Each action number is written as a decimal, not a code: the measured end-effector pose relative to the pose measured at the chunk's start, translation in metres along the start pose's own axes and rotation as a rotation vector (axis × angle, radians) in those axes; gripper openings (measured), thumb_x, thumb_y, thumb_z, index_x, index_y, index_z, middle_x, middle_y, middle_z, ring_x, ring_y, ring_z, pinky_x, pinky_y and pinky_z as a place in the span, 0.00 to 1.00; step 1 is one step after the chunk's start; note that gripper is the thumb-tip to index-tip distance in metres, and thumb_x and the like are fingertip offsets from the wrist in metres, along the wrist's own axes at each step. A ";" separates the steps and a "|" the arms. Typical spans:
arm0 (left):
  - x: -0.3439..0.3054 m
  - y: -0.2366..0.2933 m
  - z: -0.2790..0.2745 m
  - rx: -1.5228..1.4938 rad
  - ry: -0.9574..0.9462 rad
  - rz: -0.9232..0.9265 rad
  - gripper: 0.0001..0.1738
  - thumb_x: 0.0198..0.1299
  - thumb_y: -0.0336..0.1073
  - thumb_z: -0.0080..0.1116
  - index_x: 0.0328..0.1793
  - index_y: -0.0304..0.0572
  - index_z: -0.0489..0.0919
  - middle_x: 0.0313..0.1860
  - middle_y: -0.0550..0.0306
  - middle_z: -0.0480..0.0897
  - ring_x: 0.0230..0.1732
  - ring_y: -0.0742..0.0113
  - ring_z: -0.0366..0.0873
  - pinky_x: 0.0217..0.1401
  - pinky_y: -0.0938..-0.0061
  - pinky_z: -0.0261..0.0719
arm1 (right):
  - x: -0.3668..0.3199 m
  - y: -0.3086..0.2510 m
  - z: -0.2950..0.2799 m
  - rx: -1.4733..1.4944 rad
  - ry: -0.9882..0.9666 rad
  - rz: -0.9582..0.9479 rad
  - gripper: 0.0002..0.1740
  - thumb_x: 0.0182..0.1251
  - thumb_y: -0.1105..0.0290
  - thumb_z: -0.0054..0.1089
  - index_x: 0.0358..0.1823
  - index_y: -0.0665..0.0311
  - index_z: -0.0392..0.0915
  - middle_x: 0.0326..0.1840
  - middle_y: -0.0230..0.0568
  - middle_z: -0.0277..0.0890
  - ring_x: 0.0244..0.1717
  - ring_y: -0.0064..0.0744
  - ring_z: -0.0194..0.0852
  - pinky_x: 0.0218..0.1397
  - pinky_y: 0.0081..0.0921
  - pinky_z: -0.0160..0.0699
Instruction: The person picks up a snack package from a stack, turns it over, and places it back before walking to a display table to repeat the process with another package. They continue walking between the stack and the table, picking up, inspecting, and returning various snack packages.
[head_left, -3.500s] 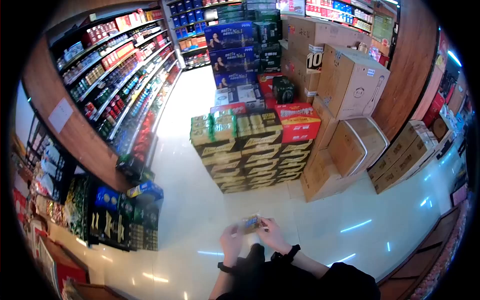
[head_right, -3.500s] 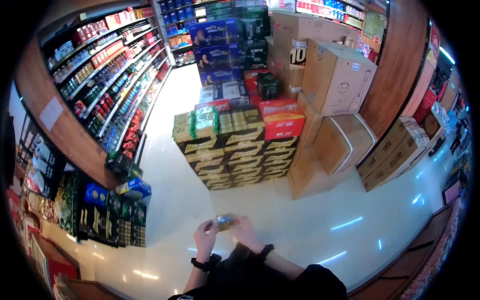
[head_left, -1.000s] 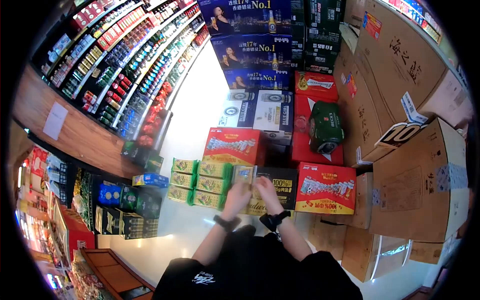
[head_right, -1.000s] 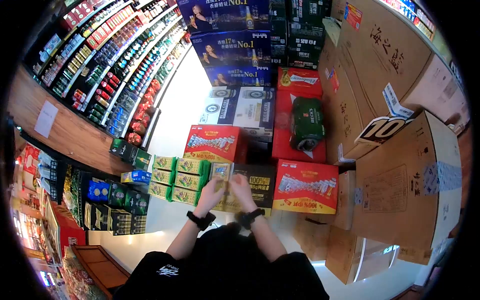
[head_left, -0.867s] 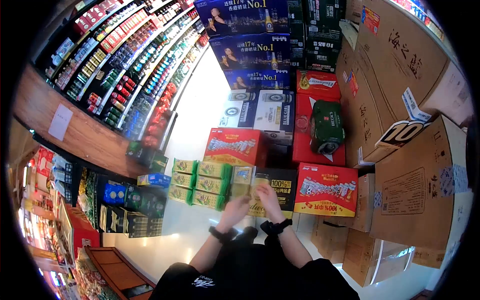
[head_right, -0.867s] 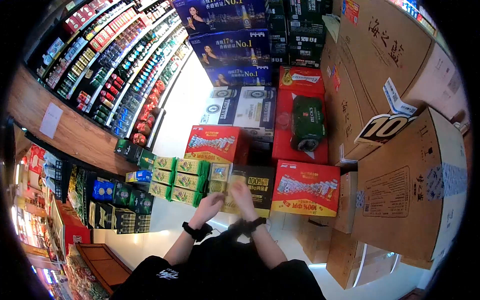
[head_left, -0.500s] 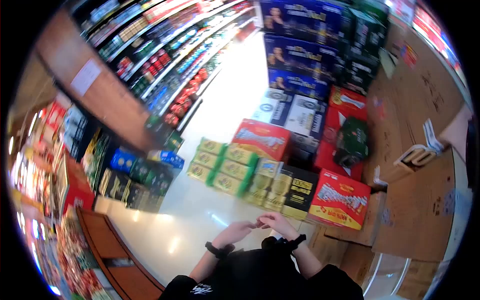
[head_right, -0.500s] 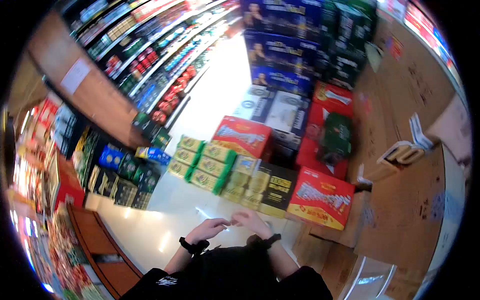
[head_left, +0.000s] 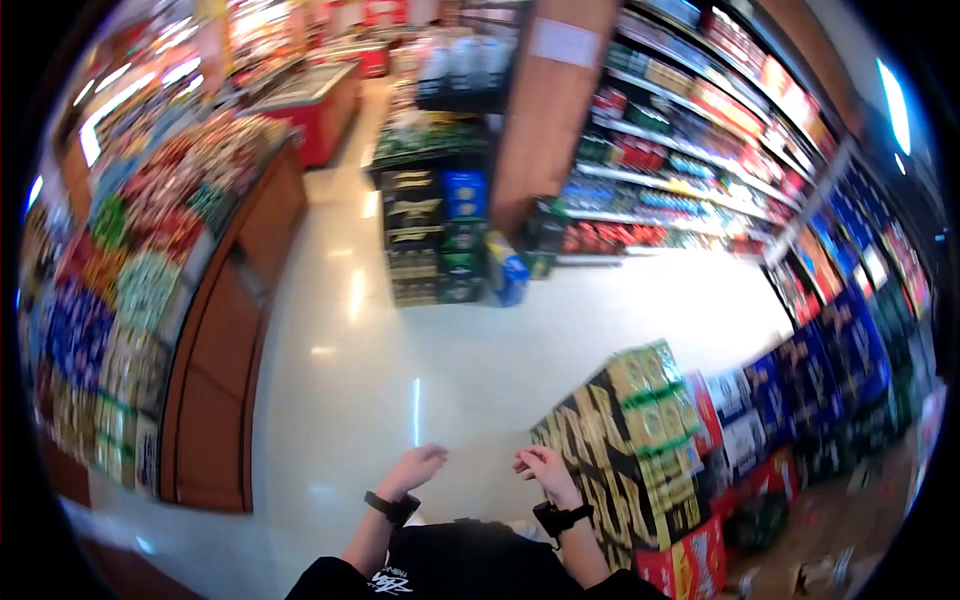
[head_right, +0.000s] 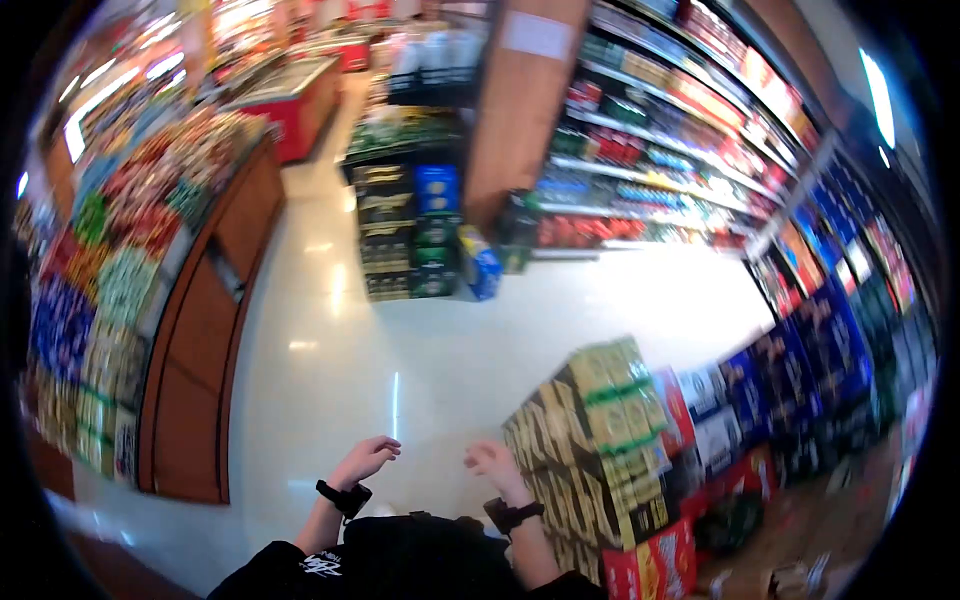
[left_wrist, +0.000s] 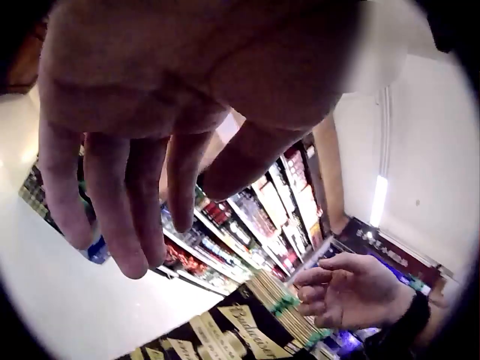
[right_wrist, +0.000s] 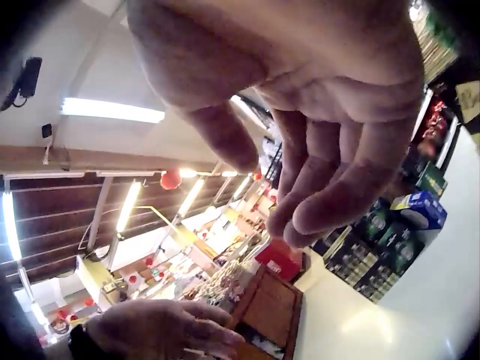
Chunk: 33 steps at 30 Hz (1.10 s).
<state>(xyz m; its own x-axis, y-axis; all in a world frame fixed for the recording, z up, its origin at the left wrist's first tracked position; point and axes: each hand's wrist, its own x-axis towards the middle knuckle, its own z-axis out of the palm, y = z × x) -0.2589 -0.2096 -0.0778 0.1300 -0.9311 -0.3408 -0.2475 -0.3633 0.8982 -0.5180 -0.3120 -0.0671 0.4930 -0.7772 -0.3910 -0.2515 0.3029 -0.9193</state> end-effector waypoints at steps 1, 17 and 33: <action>-0.007 -0.021 -0.016 -0.018 0.056 -0.017 0.18 0.58 0.31 0.44 0.52 0.32 0.75 0.44 0.50 0.81 0.47 0.65 0.78 0.54 0.72 0.73 | 0.010 -0.007 0.021 0.013 -0.031 0.006 0.11 0.66 0.68 0.49 0.40 0.69 0.76 0.32 0.38 0.78 0.36 0.27 0.77 0.37 0.22 0.75; -0.133 -0.160 -0.156 -0.468 0.824 -0.332 0.16 0.57 0.37 0.51 0.48 0.37 0.78 0.43 0.48 0.81 0.47 0.59 0.77 0.51 0.69 0.73 | 0.146 -0.040 0.255 -0.326 -0.614 0.058 0.12 0.67 0.66 0.49 0.43 0.67 0.76 0.33 0.39 0.79 0.36 0.27 0.78 0.38 0.23 0.76; -0.143 -0.140 -0.265 -0.612 1.293 -0.413 0.15 0.60 0.32 0.44 0.49 0.35 0.76 0.43 0.55 0.81 0.45 0.67 0.78 0.49 0.75 0.71 | 0.302 -0.108 0.475 -0.326 -1.082 -0.001 0.11 0.64 0.69 0.53 0.42 0.68 0.77 0.31 0.39 0.80 0.34 0.27 0.78 0.39 0.22 0.75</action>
<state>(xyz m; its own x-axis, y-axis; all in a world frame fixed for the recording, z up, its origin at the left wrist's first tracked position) 0.0120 -0.0168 -0.0811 0.9106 0.0235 -0.4125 0.4077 -0.2128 0.8880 0.0536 -0.3173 -0.1079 0.9158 0.1565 -0.3699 -0.3776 0.0214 -0.9257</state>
